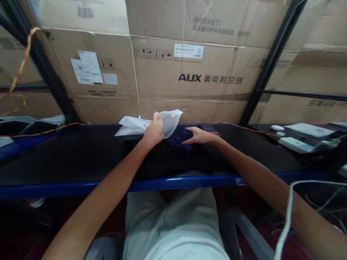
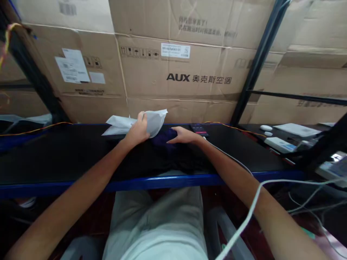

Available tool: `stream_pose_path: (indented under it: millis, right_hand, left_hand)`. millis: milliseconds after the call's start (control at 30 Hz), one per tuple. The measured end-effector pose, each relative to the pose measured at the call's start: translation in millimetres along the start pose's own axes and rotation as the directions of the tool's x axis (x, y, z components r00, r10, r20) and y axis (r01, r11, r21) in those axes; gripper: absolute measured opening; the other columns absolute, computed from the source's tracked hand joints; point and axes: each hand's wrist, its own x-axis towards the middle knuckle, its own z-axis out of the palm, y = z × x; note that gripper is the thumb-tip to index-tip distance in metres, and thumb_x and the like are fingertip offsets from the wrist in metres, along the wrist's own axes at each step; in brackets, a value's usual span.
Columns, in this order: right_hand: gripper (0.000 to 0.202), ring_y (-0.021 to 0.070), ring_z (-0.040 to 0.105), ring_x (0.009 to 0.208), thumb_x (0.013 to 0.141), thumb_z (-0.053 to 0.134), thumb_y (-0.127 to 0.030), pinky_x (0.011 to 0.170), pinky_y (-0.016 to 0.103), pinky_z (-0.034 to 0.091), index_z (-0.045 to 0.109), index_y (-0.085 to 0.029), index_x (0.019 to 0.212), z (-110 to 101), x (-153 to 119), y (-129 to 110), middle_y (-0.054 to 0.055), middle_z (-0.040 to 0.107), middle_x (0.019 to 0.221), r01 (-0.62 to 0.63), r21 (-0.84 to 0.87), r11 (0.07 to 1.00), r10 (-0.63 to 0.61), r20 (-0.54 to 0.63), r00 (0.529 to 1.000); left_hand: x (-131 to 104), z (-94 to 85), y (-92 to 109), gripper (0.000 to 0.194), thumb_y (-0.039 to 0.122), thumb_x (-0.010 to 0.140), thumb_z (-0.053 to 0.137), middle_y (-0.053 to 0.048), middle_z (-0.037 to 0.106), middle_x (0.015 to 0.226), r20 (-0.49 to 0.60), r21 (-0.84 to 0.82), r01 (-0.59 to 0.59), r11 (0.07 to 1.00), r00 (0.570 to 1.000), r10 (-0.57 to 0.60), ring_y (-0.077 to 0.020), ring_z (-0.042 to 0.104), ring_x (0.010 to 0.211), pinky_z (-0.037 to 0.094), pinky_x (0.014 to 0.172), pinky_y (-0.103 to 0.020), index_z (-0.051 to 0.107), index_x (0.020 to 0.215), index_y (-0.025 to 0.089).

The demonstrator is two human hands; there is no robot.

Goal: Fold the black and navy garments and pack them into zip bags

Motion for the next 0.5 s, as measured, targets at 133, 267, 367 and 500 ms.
stream_pose_path:
  millis: [133, 267, 367, 500]
  right_hand:
    - [0.052, 0.0262, 0.062, 0.098, 0.06, 0.084, -0.04, 0.09, 0.039, 0.05, 0.066, -0.015, 0.103, -3.2, -1.4, -4.5, 0.006, 0.069, 0.104, 0.058, -0.042, 0.997, -0.058, -0.009, 0.998]
    - [0.055, 0.0217, 0.06, 0.092, 0.059, 0.083, -0.038, 0.085, 0.035, 0.05, 0.059, -0.016, 0.103, -4.2, -2.7, -9.0, 0.002, 0.065, 0.097, 0.122, -0.008, 0.993, -0.122, -0.023, 0.992]
    - [0.062, 0.0226, 0.059, 0.101, 0.057, 0.084, -0.032, 0.092, 0.035, 0.048, 0.06, -0.015, 0.112, -4.0, -3.6, -13.0, 0.003, 0.066, 0.106, 0.136, 0.014, 0.991, -0.135, -0.039, 0.99]
    - [0.05, 0.0233, 0.063, 0.096, 0.059, 0.084, -0.033, 0.088, 0.035, 0.051, 0.069, -0.014, 0.103, -5.9, -6.5, -18.9, 0.004, 0.071, 0.103, -0.039, 0.037, 0.999, 0.036, 0.064, 0.997]
  left_hand:
    - [-2.0, -0.6, 1.4, 0.086, 0.008, 0.074, 0.064, -0.021, 0.019, 0.16, 0.019, 0.024, 0.018, 1.0, 1.0, -0.018, -0.0365, 0.054, 0.128, 0.051, 0.102, -0.044, 0.023, 0.15, 0.014]
    - [-4.8, -2.1, 3.8, 0.072, 0.009, 0.078, 0.061, -0.019, 0.023, 0.16, 0.077, 0.074, -0.017, 0.997, 0.997, 0.012, -0.0358, 0.047, 0.134, 0.052, 0.1, -0.046, 0.035, 0.145, 0.013]
    - [-5.5, -2.2, 5.3, 0.052, 0.009, 0.081, 0.056, -0.017, 0.026, 0.159, 0.119, 0.081, -0.083, 0.993, 0.99, 0.073, -0.0332, 0.045, 0.135, 0.051, 0.103, -0.044, 0.049, 0.133, 0.013]
    - [-4.8, -1.2, 6.5, 0.047, 0.008, 0.081, 0.057, -0.017, 0.028, 0.158, 0.105, 0.064, -0.146, 0.987, 0.985, 0.139, -0.0311, 0.044, 0.135, 0.046, 0.108, -0.041, 0.053, 0.128, 0.012]
